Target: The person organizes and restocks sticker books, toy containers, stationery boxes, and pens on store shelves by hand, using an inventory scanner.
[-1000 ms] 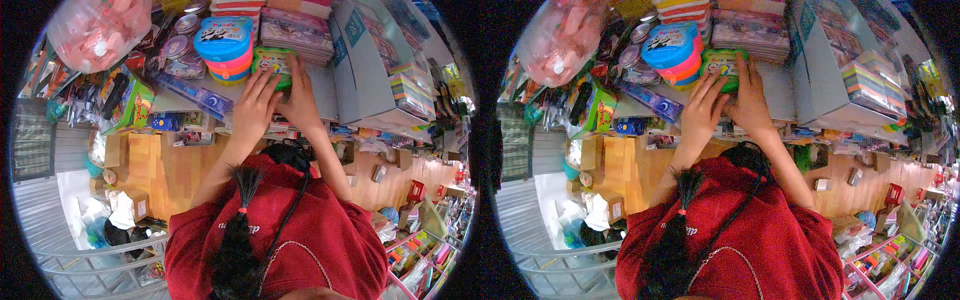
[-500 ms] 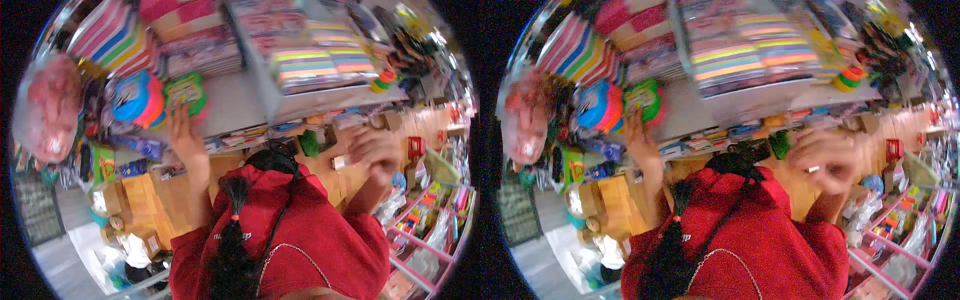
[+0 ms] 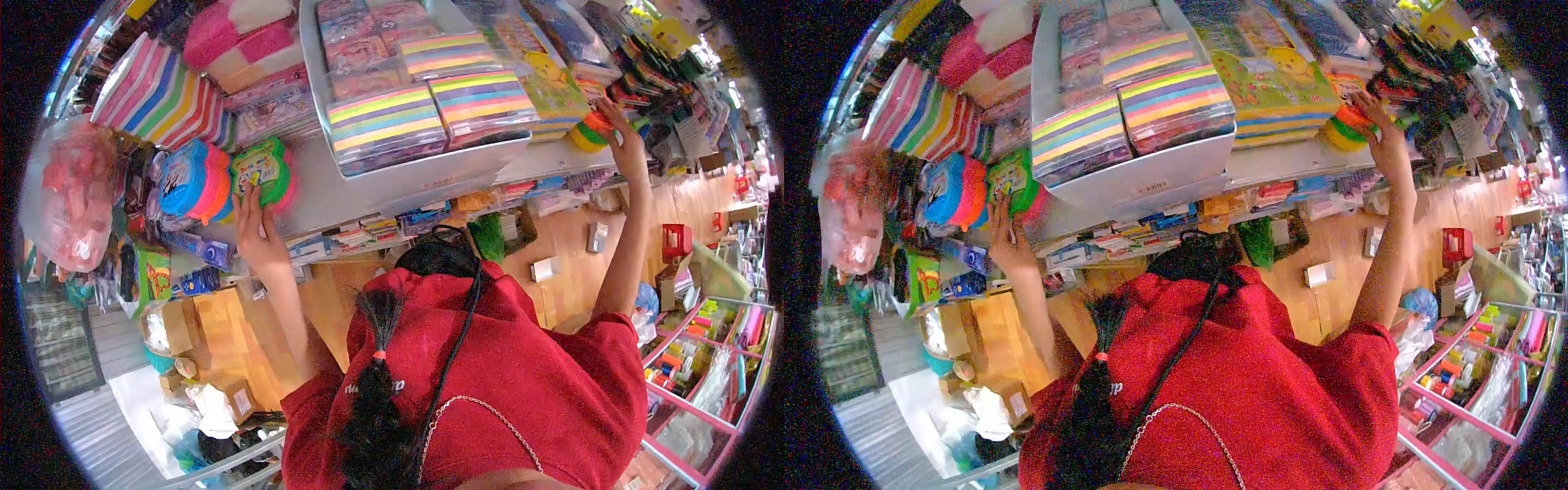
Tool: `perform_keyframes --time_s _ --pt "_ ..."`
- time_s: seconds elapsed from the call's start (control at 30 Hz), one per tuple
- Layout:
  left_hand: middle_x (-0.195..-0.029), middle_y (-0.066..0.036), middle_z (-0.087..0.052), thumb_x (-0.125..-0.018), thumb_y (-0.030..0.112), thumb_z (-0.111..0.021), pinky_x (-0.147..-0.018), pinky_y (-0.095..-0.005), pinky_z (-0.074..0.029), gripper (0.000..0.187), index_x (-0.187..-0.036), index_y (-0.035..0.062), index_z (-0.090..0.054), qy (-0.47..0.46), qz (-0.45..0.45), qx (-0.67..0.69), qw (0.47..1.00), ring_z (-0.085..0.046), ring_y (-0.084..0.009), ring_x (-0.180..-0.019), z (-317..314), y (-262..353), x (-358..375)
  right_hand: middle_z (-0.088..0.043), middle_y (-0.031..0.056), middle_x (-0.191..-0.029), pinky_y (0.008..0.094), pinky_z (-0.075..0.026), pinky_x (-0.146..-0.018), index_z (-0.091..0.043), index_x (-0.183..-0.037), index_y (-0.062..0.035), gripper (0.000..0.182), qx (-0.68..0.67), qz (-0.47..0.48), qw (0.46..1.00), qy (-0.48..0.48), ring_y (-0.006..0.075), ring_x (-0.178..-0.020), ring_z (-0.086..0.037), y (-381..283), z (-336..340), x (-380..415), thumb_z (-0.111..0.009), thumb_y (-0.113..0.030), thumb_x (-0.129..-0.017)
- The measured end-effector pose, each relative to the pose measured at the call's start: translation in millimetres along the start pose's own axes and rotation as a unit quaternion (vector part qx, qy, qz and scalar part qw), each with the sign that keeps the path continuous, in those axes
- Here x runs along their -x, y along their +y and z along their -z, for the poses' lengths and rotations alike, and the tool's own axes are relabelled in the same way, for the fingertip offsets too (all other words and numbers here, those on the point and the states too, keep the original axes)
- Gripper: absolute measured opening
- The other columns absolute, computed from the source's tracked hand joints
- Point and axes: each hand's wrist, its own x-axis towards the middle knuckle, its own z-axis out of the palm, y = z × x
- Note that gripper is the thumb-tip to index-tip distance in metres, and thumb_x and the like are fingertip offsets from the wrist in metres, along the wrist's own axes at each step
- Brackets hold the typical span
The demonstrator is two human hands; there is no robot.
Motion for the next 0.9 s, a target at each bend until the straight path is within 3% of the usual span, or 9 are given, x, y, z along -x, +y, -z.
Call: perform_keyframes --time_s 0.2,0.27,0.3,0.33,0.43,0.47,0.57,0.77,0.9 --pt "-0.128 -0.011 -0.054 -0.086 0.005 -0.054 -0.103 -0.0395 -0.035 0.032 -0.118 0.0045 -0.059 -0.028 -0.016 -0.016 0.999 -0.042 -0.0314 -0.127 4.5 -3.6 -2.0 -0.059 0.0135 -0.120 0.0298 -0.043 -0.091 -0.051 -0.129 -0.0115 0.042 0.048 -0.086 0.987 0.126 0.0256 -0.113 -0.056 -4.2 -5.8 13.2 -0.050 0.000 -0.089" --pt "-0.127 -0.011 -0.054 -0.086 0.005 -0.055 -0.103 -0.0392 -0.035 0.032 -0.118 0.0042 -0.058 -0.030 -0.034 -0.036 0.998 -0.043 -0.0314 -0.126 6.8 -2.4 -3.0 -0.067 0.0128 -0.103 0.0289 -0.049 -0.072 -0.053 -0.127 -0.0116 0.040 0.064 -0.148 0.967 0.199 0.0126 -0.090 -0.063 -6.3 1.7 23.5 -0.050 0.000 -0.088" --pt "-0.127 -0.012 -0.055 -0.086 0.005 -0.055 -0.102 -0.0391 -0.035 0.032 -0.118 0.0040 -0.058 -0.030 -0.042 -0.047 0.998 -0.043 -0.0315 -0.125 7.3 -2.2 -3.4 -0.065 0.0147 -0.109 0.0309 -0.047 -0.079 -0.056 -0.122 -0.0042 0.034 0.017 -0.157 0.956 0.249 0.0195 -0.092 -0.062 -48.7 16.1 24.8 -0.050 -0.002 -0.088" --pt "-0.128 -0.011 -0.053 -0.085 0.006 -0.055 -0.102 -0.0385 -0.036 0.033 -0.118 0.0055 -0.058 -0.023 -0.059 -0.054 0.997 -0.042 -0.0305 -0.126 7.5 -2.4 -2.9 -0.066 0.0127 -0.101 0.0319 -0.048 -0.078 -0.056 -0.119 0.0004 0.032 -0.021 -0.155 0.944 0.292 0.0193 -0.090 -0.061 -12.8 16.2 42.5 -0.053 -0.006 -0.088" --pt "-0.129 -0.011 -0.051 -0.084 0.008 -0.058 -0.099 -0.0395 -0.038 0.035 -0.119 0.0092 -0.059 -0.022 -0.055 -0.065 0.996 -0.043 -0.0318 -0.124 9.8 0.2 -1.7 -0.066 0.0138 -0.098 0.0351 -0.047 -0.080 -0.058 -0.114 0.0050 0.032 0.036 -0.158 0.915 0.369 0.0194 -0.086 -0.059 -43.0 51.6 72.5 -0.056 -0.011 -0.086" --pt "-0.127 -0.011 -0.050 -0.083 0.009 -0.058 -0.097 -0.0402 -0.039 0.036 -0.119 0.0103 -0.059 -0.010 -0.065 -0.090 0.994 -0.044 -0.0323 -0.120 13.7 2.1 -1.5 -0.066 0.0137 -0.099 0.0346 -0.046 -0.079 -0.059 -0.112 0.0063 0.031 0.096 -0.151 0.888 0.423 0.0205 -0.086 -0.059 -81.0 57.7 69.8 -0.056 -0.010 -0.085" --pt "-0.122 -0.012 -0.049 -0.082 0.011 -0.059 -0.090 -0.0421 -0.041 0.038 -0.119 0.0129 -0.059 -0.004 -0.085 -0.120 0.989 -0.047 -0.0334 -0.110 24.1 4.6 -3.5 -0.065 0.0147 -0.103 0.0356 -0.047 -0.082 -0.060 -0.111 0.0039 0.031 -0.012 -0.042 0.870 0.490 0.0239 -0.093 -0.059 -195.2 50.2 55.8 -0.058 -0.009 -0.083" --pt "-0.117 -0.013 -0.051 -0.080 0.008 -0.057 -0.087 -0.0431 -0.041 0.044 -0.124 0.0123 -0.054 -0.022 -0.090 -0.026 0.995 -0.050 -0.0320 -0.103 28.6 -12.2 -0.9 -0.063 0.0166 -0.112 0.0377 -0.049 -0.088 -0.063 -0.108 -0.0010 0.031 -0.235 0.238 0.919 0.207 0.0308 -0.105 -0.060 -398.7 -24.8 4.2 -0.061 -0.008 -0.078" --pt "-0.119 -0.016 -0.053 -0.079 0.002 -0.052 -0.094 -0.0428 -0.038 0.051 -0.130 0.0042 -0.044 -0.013 -0.073 0.003 0.997 -0.048 -0.0331 -0.114 33.3 -18.6 5.0 -0.064 0.0060 -0.112 0.0344 -0.052 -0.082 -0.062 -0.117 -0.0166 0.040 -0.144 0.179 0.969 0.095 0.0247 -0.106 -0.061 -443.5 -85.9 -29.8 -0.064 -0.011 -0.077"
